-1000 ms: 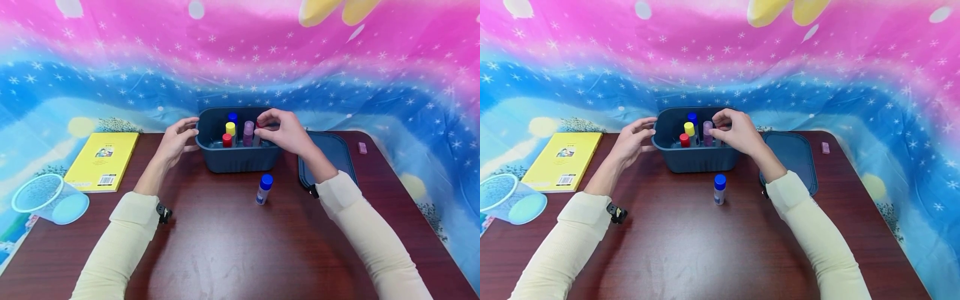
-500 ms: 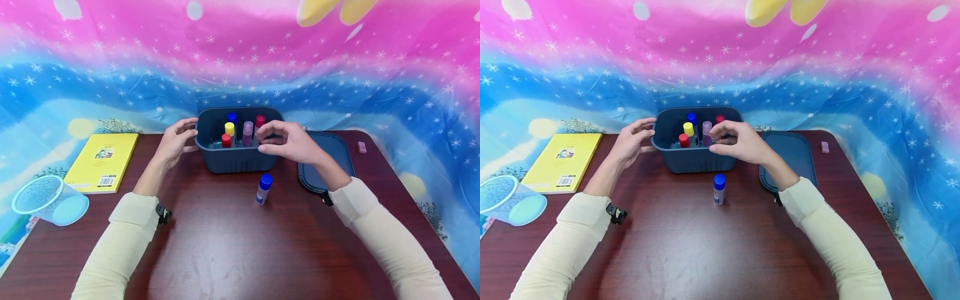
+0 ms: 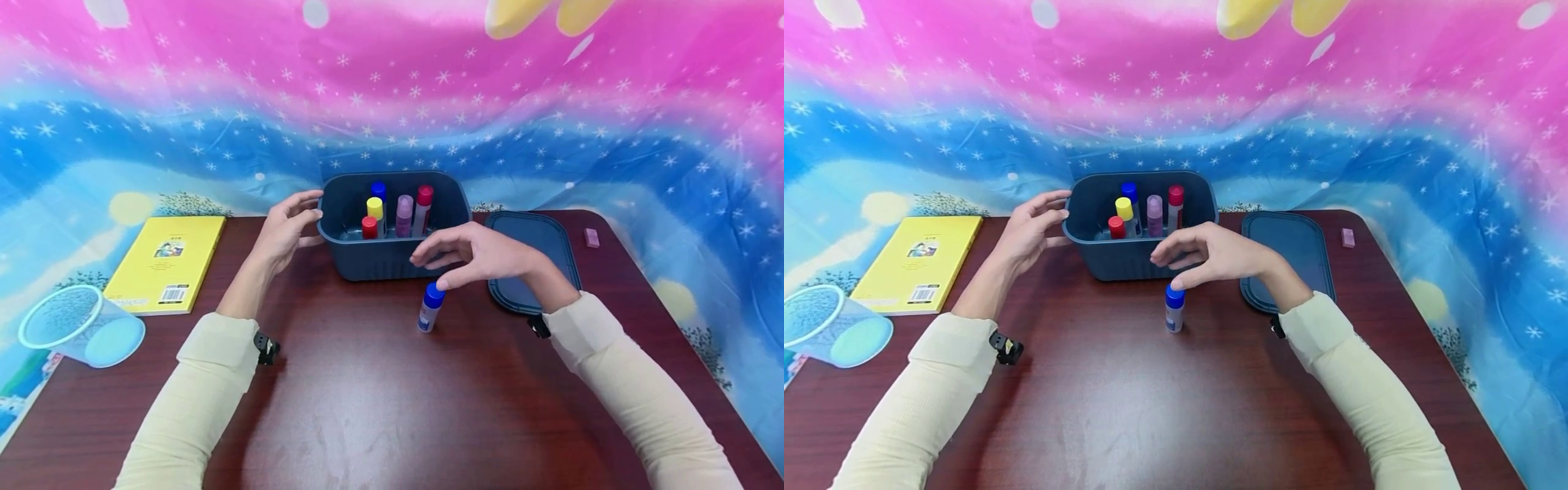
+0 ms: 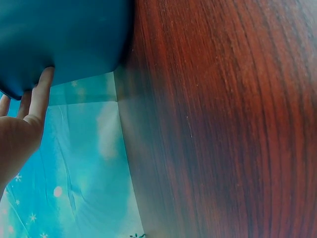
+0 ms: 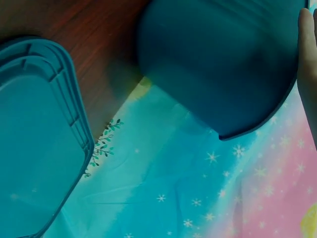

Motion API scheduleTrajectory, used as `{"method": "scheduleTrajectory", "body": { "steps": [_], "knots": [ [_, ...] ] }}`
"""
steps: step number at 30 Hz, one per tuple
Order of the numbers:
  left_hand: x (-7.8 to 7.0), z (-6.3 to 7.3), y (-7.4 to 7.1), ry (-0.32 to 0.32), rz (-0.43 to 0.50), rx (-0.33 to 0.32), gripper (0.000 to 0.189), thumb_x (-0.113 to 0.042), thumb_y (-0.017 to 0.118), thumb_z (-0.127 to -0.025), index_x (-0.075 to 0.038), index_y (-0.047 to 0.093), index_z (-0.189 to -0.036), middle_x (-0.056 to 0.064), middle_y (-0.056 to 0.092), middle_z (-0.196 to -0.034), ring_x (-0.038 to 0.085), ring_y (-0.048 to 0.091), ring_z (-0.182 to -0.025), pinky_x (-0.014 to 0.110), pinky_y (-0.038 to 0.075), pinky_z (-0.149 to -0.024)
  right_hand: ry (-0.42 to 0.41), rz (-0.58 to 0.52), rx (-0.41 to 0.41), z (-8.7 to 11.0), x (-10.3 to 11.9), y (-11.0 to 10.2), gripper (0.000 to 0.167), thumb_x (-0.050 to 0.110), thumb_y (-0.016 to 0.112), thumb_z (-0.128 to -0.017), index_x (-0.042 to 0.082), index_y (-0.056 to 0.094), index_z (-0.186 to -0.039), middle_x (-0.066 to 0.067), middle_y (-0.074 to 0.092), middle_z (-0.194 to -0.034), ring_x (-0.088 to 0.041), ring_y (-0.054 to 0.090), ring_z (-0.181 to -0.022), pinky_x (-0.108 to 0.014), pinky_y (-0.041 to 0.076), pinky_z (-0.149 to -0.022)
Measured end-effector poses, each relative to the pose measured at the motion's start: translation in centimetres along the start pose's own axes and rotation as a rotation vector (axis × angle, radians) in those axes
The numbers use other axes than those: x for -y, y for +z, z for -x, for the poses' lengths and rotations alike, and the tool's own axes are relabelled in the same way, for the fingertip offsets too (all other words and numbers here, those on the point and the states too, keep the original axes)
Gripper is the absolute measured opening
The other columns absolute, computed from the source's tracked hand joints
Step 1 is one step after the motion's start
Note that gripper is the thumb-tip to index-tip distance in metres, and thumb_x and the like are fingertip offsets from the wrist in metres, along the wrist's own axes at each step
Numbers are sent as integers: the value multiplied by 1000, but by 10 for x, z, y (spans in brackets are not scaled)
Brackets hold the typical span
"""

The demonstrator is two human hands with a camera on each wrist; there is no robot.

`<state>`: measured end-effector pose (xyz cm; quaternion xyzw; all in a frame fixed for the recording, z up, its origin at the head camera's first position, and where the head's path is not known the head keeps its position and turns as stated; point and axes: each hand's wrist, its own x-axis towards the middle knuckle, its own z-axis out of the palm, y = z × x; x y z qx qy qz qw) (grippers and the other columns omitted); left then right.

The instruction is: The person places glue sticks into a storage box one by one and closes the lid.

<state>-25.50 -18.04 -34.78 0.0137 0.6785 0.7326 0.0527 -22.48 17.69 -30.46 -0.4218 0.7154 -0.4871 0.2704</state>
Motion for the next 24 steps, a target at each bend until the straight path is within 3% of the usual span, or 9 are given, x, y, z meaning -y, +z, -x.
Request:
{"method": "scheduleTrajectory", "body": {
  "steps": [6,11,15,24],
  "knots": [
    [1,-1,0,4,6,0,47,-7,55,-101,-8,51,-148,15,43,-150,34,47,-132,40,59,-86,56,-35,58,1,-9,4,47,12,77,-91,1,60,-133,-21,57,-136,-40,53,-128,-51,48,-104],
    [2,1,-1,-4,-6,3,47,-7,55,-102,-9,50,-149,15,42,-151,35,46,-134,47,56,-93,114,-34,87,3,-15,7,45,14,78,-90,2,62,-130,-20,57,-132,-39,55,-123,-52,50,-101],
    [1,2,-1,0,-13,1,47,-7,55,-102,-9,51,-148,14,43,-150,33,46,-133,48,56,-93,111,-31,98,4,-16,9,39,12,78,-90,-2,62,-123,-19,59,-124,-38,59,-114,-55,52,-98],
    [0,0,0,4,-7,-2,46,-6,55,-101,-9,52,-147,13,45,-148,31,49,-130,40,60,-85,119,-12,104,3,-14,9,24,9,77,-91,5,66,-113,-16,62,-111,-36,68,-93,-44,60,-83]
  ]
}}
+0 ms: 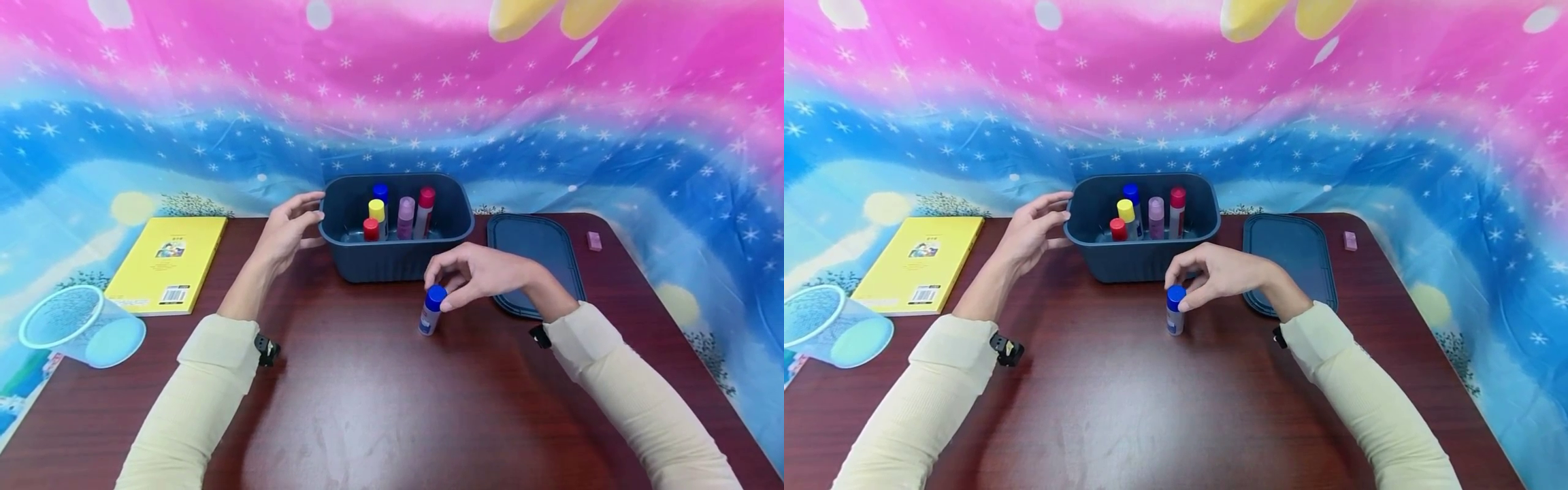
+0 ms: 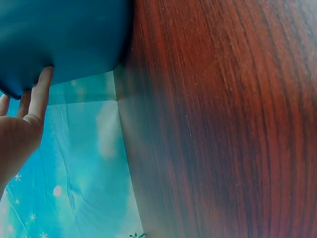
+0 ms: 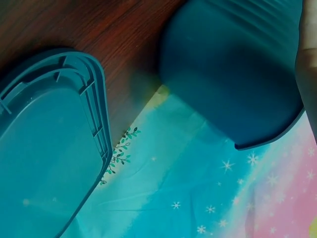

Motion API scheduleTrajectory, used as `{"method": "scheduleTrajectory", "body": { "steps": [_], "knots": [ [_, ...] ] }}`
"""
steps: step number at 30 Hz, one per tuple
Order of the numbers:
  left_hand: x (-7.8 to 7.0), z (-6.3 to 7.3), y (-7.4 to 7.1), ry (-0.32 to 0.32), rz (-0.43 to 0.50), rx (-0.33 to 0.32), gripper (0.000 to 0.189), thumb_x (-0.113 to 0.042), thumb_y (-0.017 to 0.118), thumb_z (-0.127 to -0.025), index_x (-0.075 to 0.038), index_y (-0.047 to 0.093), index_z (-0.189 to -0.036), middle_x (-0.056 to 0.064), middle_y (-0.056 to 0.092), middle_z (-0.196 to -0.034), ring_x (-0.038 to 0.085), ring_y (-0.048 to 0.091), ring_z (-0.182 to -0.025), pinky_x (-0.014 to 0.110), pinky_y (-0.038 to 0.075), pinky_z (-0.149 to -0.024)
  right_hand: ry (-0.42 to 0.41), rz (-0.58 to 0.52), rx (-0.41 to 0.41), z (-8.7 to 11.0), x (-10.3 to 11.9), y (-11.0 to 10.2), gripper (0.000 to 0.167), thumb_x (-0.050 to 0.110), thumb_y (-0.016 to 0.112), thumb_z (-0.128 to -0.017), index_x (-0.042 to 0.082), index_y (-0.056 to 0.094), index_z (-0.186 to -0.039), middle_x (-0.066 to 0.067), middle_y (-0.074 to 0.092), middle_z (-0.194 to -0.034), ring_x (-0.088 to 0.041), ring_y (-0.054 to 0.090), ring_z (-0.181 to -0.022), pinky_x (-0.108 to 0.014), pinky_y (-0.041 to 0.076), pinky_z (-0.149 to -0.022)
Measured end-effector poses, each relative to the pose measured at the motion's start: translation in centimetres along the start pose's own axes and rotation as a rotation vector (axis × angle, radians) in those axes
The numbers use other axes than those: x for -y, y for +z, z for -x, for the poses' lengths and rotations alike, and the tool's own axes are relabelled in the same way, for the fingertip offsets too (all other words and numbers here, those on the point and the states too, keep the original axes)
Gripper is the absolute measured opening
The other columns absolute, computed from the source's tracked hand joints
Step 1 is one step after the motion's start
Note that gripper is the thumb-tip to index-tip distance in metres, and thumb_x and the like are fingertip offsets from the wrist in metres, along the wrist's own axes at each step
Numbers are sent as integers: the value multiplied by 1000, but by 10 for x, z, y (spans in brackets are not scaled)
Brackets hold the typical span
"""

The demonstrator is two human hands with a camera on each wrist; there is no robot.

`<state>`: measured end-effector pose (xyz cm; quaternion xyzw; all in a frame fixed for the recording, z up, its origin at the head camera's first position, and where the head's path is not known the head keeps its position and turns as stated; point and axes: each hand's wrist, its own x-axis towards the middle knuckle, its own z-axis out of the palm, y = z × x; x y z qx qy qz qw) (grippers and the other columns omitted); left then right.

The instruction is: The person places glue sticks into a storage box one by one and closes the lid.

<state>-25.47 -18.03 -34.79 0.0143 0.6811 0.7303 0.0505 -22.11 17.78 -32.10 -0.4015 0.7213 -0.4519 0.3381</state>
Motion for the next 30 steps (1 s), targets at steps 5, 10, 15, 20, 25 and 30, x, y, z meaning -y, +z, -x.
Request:
{"method": "scheduleTrajectory", "body": {
  "steps": [5,10,15,20,25,30],
  "knots": [
    [0,1,1,-5,4,1,46,-7,56,-102,-9,51,-148,14,44,-149,33,47,-132,40,59,-86,-17,24,-42,1,0,-1,20,10,74,-93,6,68,-111,-15,63,-109,-35,64,-93,-39,61,-73],
    [2,1,-1,-7,-5,-6,46,-7,56,-101,-10,52,-147,12,44,-149,31,47,-132,39,60,-85,-73,17,-126,2,5,-5,20,7,73,-93,6,68,-112,-16,63,-110,-36,61,-92,-37,60,-69],
    [2,0,0,-2,13,1,47,-8,57,-101,-9,51,-148,14,44,-150,33,46,-132,38,60,-84,-107,-9,-254,4,12,-8,22,4,74,-91,3,67,-113,-18,60,-115,-37,61,-95,-40,61,-77],
    [1,1,0,-11,15,6,47,-9,58,-101,-10,52,-148,14,43,-151,31,46,-132,39,59,-86,-141,-17,-359,3,16,-8,24,5,75,-91,0,65,-113,-18,61,-116,-35,62,-100,-40,61,-81],
    [0,1,0,-10,21,8,47,-8,57,-101,-10,52,-148,14,43,-150,30,47,-131,40,59,-87,-206,-21,-412,0,17,-9,22,3,72,-92,-1,63,-112,-19,59,-117,-33,61,-103,-40,62,-79],
    [0,1,-1,-7,31,6,47,-8,57,-101,-9,52,-148,14,43,-150,30,48,-129,39,60,-85,-272,-28,-454,-3,18,-11,22,-1,71,-91,1,64,-112,-20,60,-114,-34,61,-102,-40,61,-79]
  ]
}}
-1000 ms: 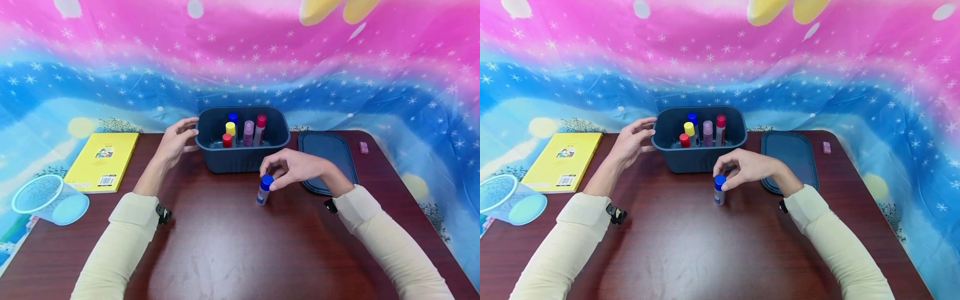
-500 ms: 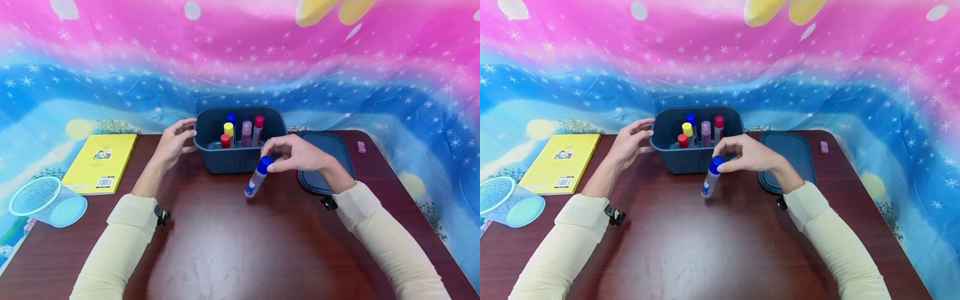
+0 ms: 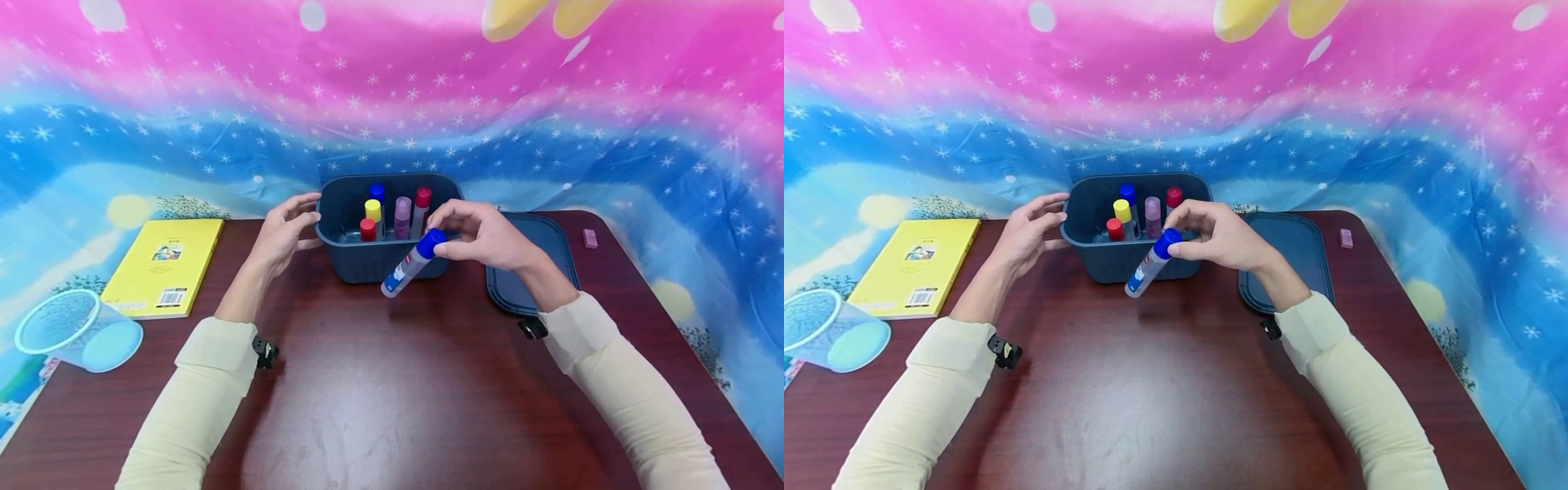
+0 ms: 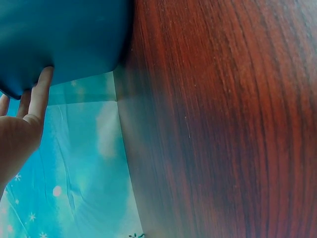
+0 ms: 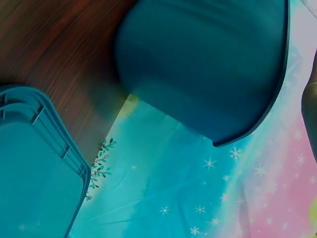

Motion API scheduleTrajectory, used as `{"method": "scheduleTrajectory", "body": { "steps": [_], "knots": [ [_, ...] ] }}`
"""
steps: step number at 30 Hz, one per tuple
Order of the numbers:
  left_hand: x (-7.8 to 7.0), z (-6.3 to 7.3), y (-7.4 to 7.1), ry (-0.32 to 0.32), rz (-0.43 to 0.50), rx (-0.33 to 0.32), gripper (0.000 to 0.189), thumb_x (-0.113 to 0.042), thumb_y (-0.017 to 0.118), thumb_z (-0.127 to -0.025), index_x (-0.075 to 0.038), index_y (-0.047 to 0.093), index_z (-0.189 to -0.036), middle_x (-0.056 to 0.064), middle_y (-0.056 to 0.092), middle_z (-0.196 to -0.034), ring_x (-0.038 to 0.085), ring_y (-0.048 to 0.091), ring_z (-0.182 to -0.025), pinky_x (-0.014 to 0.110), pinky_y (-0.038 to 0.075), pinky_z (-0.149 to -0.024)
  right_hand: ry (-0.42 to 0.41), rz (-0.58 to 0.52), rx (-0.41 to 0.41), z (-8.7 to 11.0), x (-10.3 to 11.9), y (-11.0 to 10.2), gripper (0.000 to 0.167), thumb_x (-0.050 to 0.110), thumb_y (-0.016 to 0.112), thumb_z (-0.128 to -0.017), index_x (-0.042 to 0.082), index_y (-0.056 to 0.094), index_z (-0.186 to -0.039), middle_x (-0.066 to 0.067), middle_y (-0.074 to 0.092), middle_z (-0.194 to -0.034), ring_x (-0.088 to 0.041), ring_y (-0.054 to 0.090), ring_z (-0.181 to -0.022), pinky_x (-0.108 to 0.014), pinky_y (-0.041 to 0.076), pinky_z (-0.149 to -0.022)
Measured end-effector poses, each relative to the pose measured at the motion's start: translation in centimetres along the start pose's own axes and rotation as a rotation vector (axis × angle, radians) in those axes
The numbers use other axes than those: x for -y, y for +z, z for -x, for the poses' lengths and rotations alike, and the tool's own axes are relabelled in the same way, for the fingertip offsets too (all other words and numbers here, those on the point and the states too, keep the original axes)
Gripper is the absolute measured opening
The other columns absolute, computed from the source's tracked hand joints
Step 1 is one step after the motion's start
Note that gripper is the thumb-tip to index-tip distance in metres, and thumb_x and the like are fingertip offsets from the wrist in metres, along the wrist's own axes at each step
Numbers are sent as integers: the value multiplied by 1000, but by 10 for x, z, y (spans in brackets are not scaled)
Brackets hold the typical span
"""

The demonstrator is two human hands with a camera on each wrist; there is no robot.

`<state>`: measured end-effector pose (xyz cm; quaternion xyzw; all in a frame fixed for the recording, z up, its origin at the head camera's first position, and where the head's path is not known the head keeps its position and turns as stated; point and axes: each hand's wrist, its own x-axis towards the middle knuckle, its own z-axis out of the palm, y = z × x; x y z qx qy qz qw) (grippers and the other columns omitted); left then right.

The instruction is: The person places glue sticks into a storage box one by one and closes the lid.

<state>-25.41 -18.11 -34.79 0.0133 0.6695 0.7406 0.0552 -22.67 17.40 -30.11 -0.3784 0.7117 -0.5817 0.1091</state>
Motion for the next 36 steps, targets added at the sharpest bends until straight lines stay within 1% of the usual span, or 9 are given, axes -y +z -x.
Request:
{"method": "scheduleTrajectory", "body": {
  "steps": [6,9,13,15,18,20,25,32,36],
  "knots": [
    [1,0,0,1,3,-1,47,-8,57,-101,-10,52,-147,14,44,-149,29,48,-129,38,60,-84,-61,-70,-82,-4,3,0,22,-7,66,-90,0,65,-111,-16,62,-112,-30,63,-102,-37,61,-82],
    [1,-1,1,3,3,1,46,-9,58,-101,-11,54,-146,14,44,-149,29,48,-129,38,60,-84,-95,-114,-164,-8,7,-1,25,-12,63,-89,-1,66,-111,-15,63,-109,-28,64,-97,-35,61,-82],
    [0,-1,0,7,-4,-4,46,-9,57,-101,-11,53,-147,13,43,-150,29,49,-130,39,60,-86,-135,-169,-273,-15,13,-1,25,-11,61,-91,-1,68,-112,-16,65,-107,-27,66,-93,-37,61,-82],
    [0,0,0,7,-14,-8,46,-8,56,-102,-11,52,-147,12,44,-149,29,50,-129,40,60,-86,-145,-209,-320,-18,15,-2,25,-12,60,-92,-1,69,-112,-17,65,-106,-27,67,-94,-38,61,-82],
    [0,1,-1,5,-19,-3,47,-9,56,-102,-10,51,-148,13,43,-150,30,50,-129,41,59,-87,-141,-222,-389,-20,17,-3,25,-12,61,-93,0,69,-113,-15,65,-106,-27,66,-98,-38,60,-82],
    [0,1,-1,5,-20,0,47,-9,56,-102,-10,51,-148,14,43,-150,31,49,-130,41,59,-88,-125,-200,-430,-22,17,-3,24,-10,63,-93,0,69,-114,-15,65,-107,-28,64,-99,-37,60,-82],
    [0,0,-1,5,-20,1,47,-9,57,-102,-10,51,-148,14,42,-150,30,48,-130,42,58,-89,-68,-78,-494,-25,14,-3,24,-3,68,-94,-4,68,-118,-15,64,-103,-28,62,-98,-33,60,-82],
    [1,0,0,3,-22,-6,47,-9,57,-102,-10,51,-149,14,43,-151,34,48,-132,39,60,-85,1,20,-523,-29,6,-2,28,3,70,-94,-5,68,-121,-13,63,-100,-27,62,-102,-31,59,-84],
    [1,0,0,5,-22,-6,47,-8,56,-102,-10,51,-149,14,43,-151,34,47,-133,39,60,-85,65,92,-519,-31,3,-1,28,9,73,-94,0,69,-121,-13,65,-105,-26,63,-106,-32,59,-88]
  ]
}}
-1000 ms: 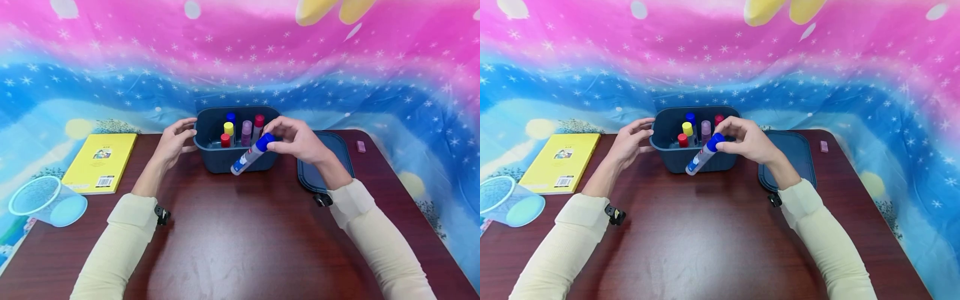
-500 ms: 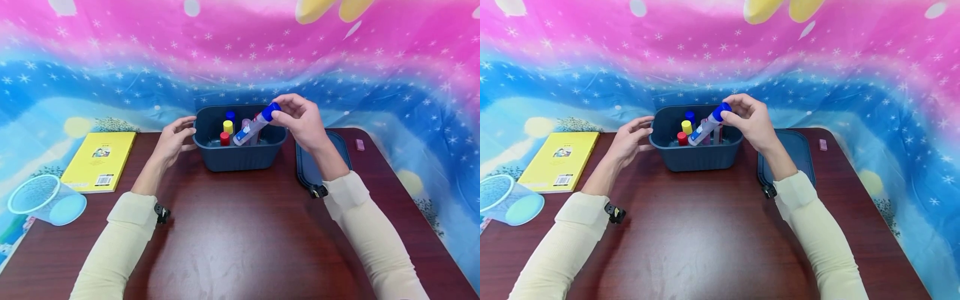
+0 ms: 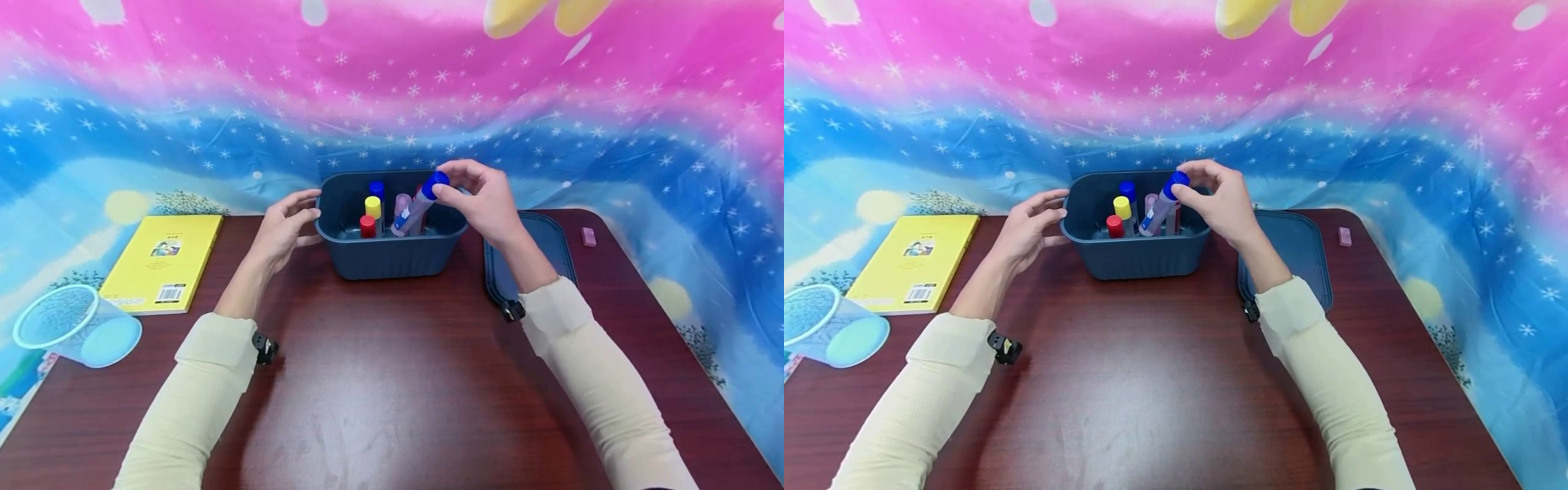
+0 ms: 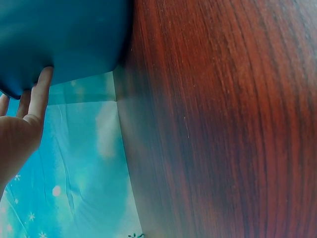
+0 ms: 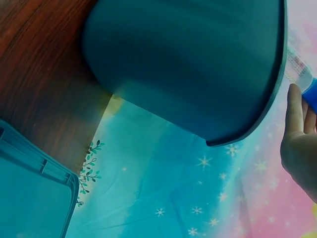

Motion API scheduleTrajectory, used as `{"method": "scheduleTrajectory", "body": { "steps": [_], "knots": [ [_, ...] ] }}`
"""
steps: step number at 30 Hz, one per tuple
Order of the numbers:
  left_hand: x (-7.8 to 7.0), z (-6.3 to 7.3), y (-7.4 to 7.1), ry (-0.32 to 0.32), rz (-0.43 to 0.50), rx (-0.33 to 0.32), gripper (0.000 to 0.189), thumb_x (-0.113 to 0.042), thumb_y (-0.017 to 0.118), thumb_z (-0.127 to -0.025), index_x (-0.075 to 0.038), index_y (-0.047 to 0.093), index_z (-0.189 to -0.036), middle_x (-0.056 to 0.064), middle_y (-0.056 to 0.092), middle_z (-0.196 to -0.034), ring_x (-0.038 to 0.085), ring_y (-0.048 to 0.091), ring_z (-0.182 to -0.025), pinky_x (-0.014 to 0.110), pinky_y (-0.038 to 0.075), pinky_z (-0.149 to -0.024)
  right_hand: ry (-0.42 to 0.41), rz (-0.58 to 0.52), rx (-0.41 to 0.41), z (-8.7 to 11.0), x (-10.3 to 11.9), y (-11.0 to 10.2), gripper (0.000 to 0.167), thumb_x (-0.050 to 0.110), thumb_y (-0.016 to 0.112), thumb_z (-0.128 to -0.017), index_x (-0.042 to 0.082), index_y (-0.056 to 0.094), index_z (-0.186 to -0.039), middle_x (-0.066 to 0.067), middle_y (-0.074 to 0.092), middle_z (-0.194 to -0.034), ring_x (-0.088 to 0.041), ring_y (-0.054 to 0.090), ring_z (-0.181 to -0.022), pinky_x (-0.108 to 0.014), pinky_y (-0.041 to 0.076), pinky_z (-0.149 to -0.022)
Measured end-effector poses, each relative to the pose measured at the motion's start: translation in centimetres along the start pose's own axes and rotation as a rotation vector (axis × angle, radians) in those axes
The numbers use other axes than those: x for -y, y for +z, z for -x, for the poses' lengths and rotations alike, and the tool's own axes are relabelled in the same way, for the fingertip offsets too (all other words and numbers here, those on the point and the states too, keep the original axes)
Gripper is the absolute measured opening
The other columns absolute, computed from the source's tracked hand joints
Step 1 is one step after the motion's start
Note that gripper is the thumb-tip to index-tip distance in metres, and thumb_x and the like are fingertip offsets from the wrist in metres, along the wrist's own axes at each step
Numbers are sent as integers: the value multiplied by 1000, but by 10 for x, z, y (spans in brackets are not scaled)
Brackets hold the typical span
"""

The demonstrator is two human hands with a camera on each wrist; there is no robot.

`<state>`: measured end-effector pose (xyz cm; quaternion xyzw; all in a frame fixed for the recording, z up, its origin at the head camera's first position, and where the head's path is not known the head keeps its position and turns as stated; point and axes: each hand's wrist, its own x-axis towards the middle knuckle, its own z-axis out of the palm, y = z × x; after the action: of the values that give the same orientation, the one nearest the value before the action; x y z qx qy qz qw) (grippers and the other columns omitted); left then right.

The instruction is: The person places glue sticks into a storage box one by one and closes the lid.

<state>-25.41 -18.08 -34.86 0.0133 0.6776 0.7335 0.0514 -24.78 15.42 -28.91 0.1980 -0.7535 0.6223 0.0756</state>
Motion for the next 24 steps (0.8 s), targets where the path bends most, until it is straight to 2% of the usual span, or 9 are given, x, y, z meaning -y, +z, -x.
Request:
{"method": "scheduleTrajectory", "body": {
  "steps": [6,10,24],
  "knots": [
    [0,0,-1,2,4,-1,46,-8,56,-102,-10,52,-148,13,44,-149,32,49,-130,40,59,-87,65,180,75,-5,-4,4,32,20,73,-95,6,69,-124,-10,67,-117,-23,62,-108,-36,55,-90],
    [0,0,-1,1,9,0,46,-8,56,-102,-10,52,-147,13,44,-148,29,50,-128,39,60,-86,75,258,137,-9,-7,8,34,21,74,-95,6,69,-125,-9,68,-117,-20,62,-105,-39,54,-88],
    [0,0,0,-1,2,4,46,-8,56,-102,-10,51,-148,13,44,-149,29,49,-129,42,58,-89,184,346,290,-22,-8,20,30,17,76,-93,4,68,-119,-13,66,-111,-25,65,-101,-43,51,-88]
  ]
}}
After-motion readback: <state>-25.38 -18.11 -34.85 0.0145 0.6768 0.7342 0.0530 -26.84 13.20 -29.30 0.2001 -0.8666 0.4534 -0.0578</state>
